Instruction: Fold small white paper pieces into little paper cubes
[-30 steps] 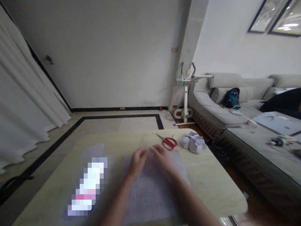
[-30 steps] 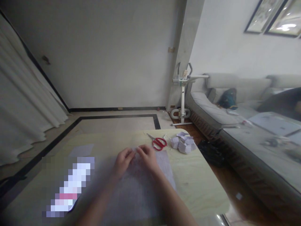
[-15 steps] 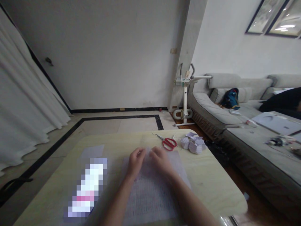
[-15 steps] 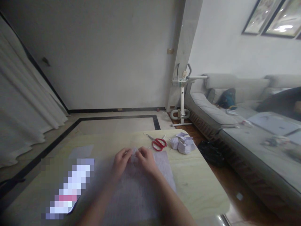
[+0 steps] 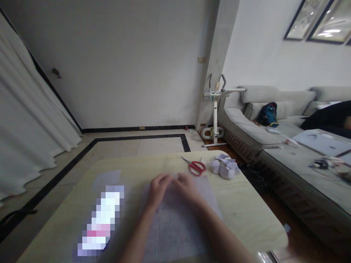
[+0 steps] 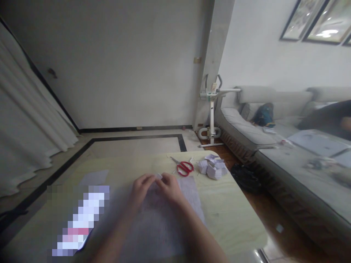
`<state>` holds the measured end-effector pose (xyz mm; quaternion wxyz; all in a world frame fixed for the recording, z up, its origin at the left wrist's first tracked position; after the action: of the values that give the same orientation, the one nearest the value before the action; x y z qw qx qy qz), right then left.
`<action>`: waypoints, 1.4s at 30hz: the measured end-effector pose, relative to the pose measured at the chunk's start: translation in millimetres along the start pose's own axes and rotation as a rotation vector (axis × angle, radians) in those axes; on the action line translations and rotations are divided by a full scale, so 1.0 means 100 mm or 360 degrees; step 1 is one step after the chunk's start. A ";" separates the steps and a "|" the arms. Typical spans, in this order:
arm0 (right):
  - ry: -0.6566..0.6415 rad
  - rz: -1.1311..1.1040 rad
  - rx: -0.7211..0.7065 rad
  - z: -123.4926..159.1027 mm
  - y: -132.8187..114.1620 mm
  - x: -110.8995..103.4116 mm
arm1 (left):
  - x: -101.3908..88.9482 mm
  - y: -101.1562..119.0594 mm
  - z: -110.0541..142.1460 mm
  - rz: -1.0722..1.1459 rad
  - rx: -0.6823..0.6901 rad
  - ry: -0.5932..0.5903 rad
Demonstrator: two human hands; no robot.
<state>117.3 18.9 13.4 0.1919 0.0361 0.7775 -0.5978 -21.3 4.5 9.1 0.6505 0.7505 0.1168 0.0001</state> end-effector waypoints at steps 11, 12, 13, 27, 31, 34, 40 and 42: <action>0.0184 -0.0028 -0.0105 0.00 -0.03 -0.02 | 0.05 -0.06 0.01 -0.0097 0.0047 0.0001; 0.0198 -0.0043 -0.0108 0.00 -0.02 -0.02 | 0.05 -0.07 0.00 -0.0098 0.0059 -0.0006; 0.0204 -0.0058 -0.0109 -0.01 -0.02 -0.02 | 0.06 -0.08 0.00 -0.0104 0.0081 -0.0012; 0.0194 -0.0117 -0.0096 -0.05 0.04 -0.03 | 0.04 -0.08 0.01 -0.0201 0.0159 0.0027; 0.0160 -0.0131 -0.0017 -0.04 0.07 -0.01 | 0.01 -0.10 -0.01 -0.0170 0.0101 0.0104; 0.0121 -0.0142 -0.0001 -0.04 0.07 0.00 | 0.01 -0.09 0.00 -0.0133 0.0084 0.0097; 0.0021 -0.0097 -0.0036 -0.03 0.01 -0.01 | 0.06 -0.04 0.02 -0.0106 0.0130 0.0001; 0.0017 -0.0081 -0.0045 -0.02 0.01 0.01 | 0.05 -0.01 0.02 -0.0127 0.0169 0.0020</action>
<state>116.1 21.0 13.1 0.1731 0.0169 0.7876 -0.5912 -15.9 3.3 7.3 0.6086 0.7786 0.1506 -0.0273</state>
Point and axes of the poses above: each hand's wrist, its own z-axis away from the middle knuckle, its own x-axis out of the palm, y = z × x, the point moved 2 cm from there along -z, towards the middle knuckle
